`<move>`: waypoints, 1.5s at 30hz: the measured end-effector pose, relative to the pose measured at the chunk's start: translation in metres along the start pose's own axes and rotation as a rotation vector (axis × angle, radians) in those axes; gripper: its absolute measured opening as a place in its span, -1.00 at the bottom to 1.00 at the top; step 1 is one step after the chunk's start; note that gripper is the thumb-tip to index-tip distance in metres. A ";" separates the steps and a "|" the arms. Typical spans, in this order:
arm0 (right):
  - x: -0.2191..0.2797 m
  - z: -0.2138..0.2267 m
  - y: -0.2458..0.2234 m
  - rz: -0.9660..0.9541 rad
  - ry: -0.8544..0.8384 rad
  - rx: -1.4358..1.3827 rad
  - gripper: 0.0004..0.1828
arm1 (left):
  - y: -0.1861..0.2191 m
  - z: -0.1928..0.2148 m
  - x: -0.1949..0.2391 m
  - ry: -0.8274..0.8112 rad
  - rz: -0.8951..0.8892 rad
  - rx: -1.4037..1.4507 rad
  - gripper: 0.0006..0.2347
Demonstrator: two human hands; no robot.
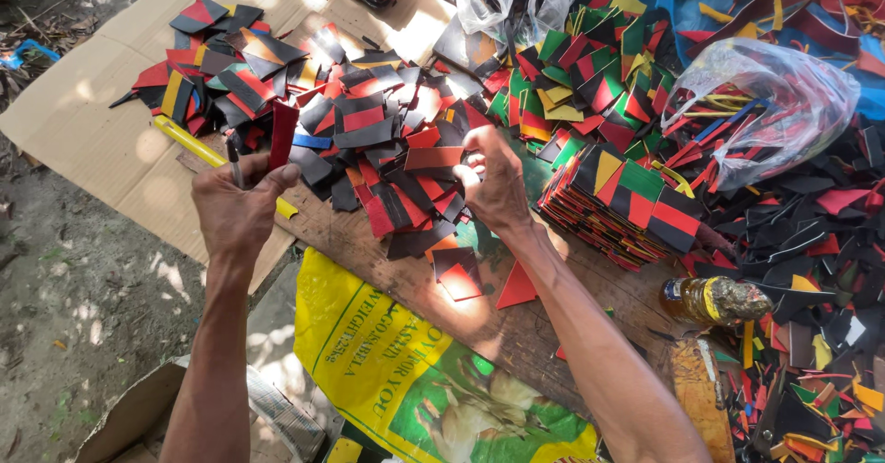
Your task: The person assembles small leather pieces by hand, aligning and pressing them together on a wooden workbench. They use a wooden block to press the pieces and a utility knife to trim edges, working with red, black, green, and yellow leather scraps.
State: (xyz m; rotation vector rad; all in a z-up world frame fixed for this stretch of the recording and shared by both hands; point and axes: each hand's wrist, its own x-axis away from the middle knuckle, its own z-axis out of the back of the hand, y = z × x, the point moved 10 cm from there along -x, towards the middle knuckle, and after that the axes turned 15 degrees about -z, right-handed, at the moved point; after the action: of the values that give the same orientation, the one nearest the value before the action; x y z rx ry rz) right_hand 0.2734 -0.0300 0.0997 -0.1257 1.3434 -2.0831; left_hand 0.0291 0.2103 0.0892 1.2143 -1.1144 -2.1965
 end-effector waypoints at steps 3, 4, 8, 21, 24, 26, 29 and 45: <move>0.012 -0.001 -0.021 0.220 0.023 0.093 -0.51 | -0.002 -0.034 0.010 -0.128 0.122 0.119 -0.86; 0.014 -0.002 -0.021 0.210 0.035 0.101 -0.51 | 0.000 -0.049 0.013 -0.176 0.097 0.117 -0.87; 0.010 0.003 -0.011 0.090 0.095 0.182 -0.61 | -0.022 -0.098 0.034 -0.220 0.181 0.109 -0.84; 0.127 0.147 0.010 -0.255 -0.174 -0.432 -0.41 | 0.072 -0.134 0.081 -0.394 0.000 0.380 -0.80; 0.157 0.156 0.032 -0.372 -0.164 -0.488 -0.42 | 0.125 -0.199 0.133 -0.649 0.080 0.619 -0.73; 0.174 0.155 0.044 -0.403 -0.164 -0.428 -0.43 | 0.137 -0.242 0.172 -0.840 0.155 0.405 -0.72; 0.194 0.158 0.059 -0.389 -0.069 -0.167 -0.46 | 0.145 -0.276 0.204 -0.926 0.217 0.387 -0.80; 0.266 0.153 0.083 -0.142 0.318 0.192 -0.76 | 0.137 -0.294 0.211 -0.801 0.219 0.047 -0.82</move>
State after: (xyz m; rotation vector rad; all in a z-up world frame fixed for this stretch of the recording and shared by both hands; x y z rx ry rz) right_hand 0.1652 -0.3218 0.0332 0.2066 1.3364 -2.4164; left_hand 0.1547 -0.1442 -0.0029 0.1586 -1.4923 -2.5335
